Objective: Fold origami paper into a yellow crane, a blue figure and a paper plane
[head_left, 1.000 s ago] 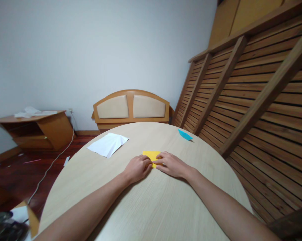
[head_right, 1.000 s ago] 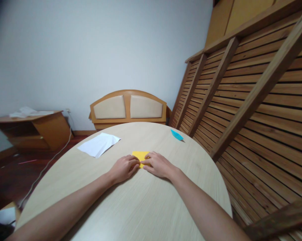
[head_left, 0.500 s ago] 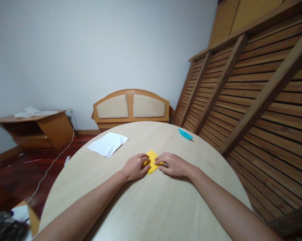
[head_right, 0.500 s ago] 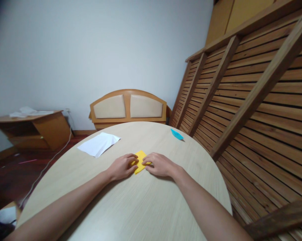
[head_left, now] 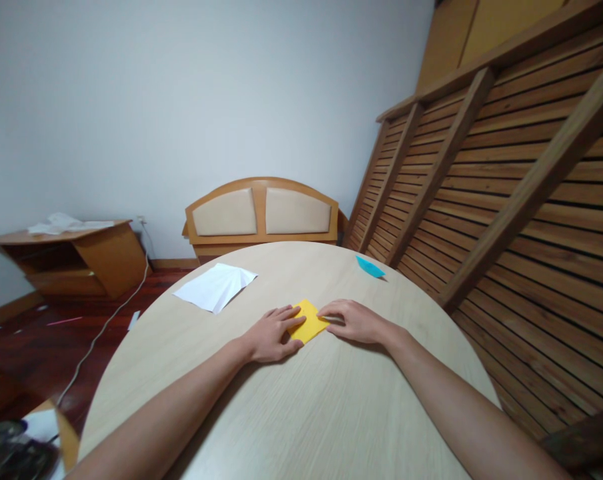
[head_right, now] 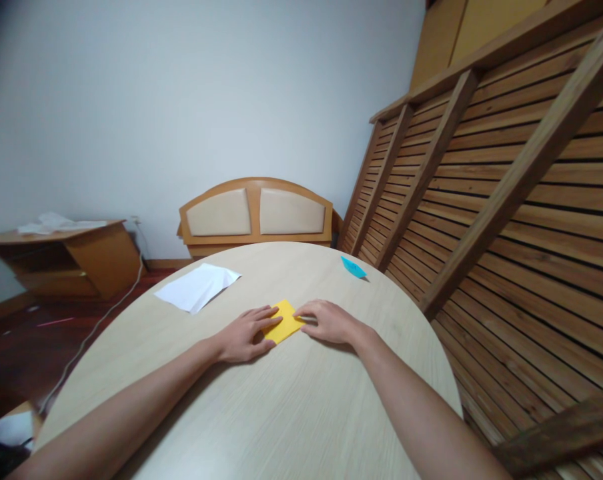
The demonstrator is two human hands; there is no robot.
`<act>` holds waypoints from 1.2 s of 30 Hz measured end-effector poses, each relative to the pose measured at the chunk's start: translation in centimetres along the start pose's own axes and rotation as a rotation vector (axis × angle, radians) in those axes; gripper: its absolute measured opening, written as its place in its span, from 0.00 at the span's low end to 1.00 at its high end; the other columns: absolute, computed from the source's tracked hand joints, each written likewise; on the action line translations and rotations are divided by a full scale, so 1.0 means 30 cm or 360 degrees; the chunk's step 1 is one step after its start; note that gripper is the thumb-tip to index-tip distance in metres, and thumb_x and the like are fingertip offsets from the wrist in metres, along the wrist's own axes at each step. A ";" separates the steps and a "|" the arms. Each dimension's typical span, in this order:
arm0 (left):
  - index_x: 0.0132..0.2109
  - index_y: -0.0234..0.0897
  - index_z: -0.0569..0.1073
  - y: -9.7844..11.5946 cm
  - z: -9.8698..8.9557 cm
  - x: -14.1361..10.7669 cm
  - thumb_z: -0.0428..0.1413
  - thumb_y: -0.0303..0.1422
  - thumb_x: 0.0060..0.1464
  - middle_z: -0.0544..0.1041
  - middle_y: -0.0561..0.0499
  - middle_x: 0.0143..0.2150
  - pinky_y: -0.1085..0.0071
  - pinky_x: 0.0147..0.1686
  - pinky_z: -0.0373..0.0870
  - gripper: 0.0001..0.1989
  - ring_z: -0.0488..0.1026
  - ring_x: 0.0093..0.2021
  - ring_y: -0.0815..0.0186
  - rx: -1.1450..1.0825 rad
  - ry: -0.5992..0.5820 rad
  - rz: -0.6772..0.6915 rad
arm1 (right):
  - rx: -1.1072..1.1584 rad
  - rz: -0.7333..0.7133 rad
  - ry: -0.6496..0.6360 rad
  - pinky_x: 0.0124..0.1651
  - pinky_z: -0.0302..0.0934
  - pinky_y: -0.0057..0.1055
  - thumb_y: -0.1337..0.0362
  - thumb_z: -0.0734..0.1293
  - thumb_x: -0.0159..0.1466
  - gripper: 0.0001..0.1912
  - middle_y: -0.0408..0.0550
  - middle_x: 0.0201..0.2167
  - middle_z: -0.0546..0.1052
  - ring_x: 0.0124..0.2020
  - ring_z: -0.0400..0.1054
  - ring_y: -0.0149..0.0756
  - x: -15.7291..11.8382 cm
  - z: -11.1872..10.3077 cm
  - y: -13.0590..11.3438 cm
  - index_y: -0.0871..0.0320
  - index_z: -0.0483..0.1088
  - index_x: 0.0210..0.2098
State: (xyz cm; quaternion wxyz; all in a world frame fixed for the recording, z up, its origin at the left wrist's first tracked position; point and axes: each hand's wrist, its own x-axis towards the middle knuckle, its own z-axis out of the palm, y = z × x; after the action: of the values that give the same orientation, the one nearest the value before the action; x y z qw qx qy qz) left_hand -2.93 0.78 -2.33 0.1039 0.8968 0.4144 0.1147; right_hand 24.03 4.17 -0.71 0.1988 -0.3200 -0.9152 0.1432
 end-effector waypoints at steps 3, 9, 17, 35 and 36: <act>0.67 0.45 0.60 0.000 0.004 -0.002 0.50 0.49 0.60 0.55 0.44 0.71 0.47 0.68 0.52 0.31 0.50 0.71 0.49 0.0029 -0.0011 0.0009 | -0.0021 -0.0013 0.0010 0.54 0.61 0.36 0.63 0.66 0.63 0.16 0.51 0.48 0.78 0.49 0.71 0.42 0.003 0.000 0.000 0.56 0.75 0.50; 0.67 0.46 0.60 -0.010 0.009 -0.004 0.49 0.52 0.60 0.54 0.44 0.71 0.47 0.68 0.53 0.32 0.51 0.71 0.48 0.0034 0.0010 0.0024 | -0.0086 0.0086 0.0012 0.51 0.62 0.36 0.57 0.66 0.65 0.16 0.51 0.45 0.80 0.45 0.72 0.42 0.001 -0.010 -0.003 0.55 0.76 0.49; 0.68 0.43 0.59 0.003 0.001 -0.005 0.47 0.50 0.62 0.53 0.43 0.71 0.48 0.69 0.51 0.31 0.50 0.72 0.51 0.0029 0.0001 0.0078 | -0.0072 0.0079 0.0054 0.50 0.62 0.36 0.56 0.63 0.68 0.16 0.52 0.44 0.79 0.45 0.71 0.41 0.005 -0.009 -0.014 0.55 0.77 0.48; 0.68 0.43 0.59 0.024 -0.011 0.001 0.52 0.48 0.59 0.55 0.43 0.71 0.48 0.68 0.52 0.33 0.51 0.70 0.48 0.0059 -0.0067 0.0146 | -0.0088 -0.0153 0.0028 0.57 0.59 0.37 0.70 0.65 0.62 0.13 0.50 0.50 0.74 0.52 0.67 0.40 0.006 0.004 -0.025 0.54 0.78 0.43; 0.68 0.43 0.59 0.026 -0.014 0.000 0.52 0.48 0.59 0.55 0.43 0.71 0.48 0.68 0.52 0.33 0.52 0.70 0.48 0.0069 -0.0070 0.0152 | -0.0073 -0.0169 0.0024 0.57 0.59 0.37 0.70 0.65 0.62 0.13 0.51 0.49 0.75 0.51 0.67 0.40 0.008 0.006 -0.030 0.55 0.78 0.43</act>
State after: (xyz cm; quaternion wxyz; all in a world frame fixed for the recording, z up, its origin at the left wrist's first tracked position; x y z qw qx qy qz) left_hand -2.50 0.31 -1.71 0.0878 0.9200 0.3711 0.0908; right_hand 23.30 3.63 -0.45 0.2058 -0.2766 -0.9323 0.1091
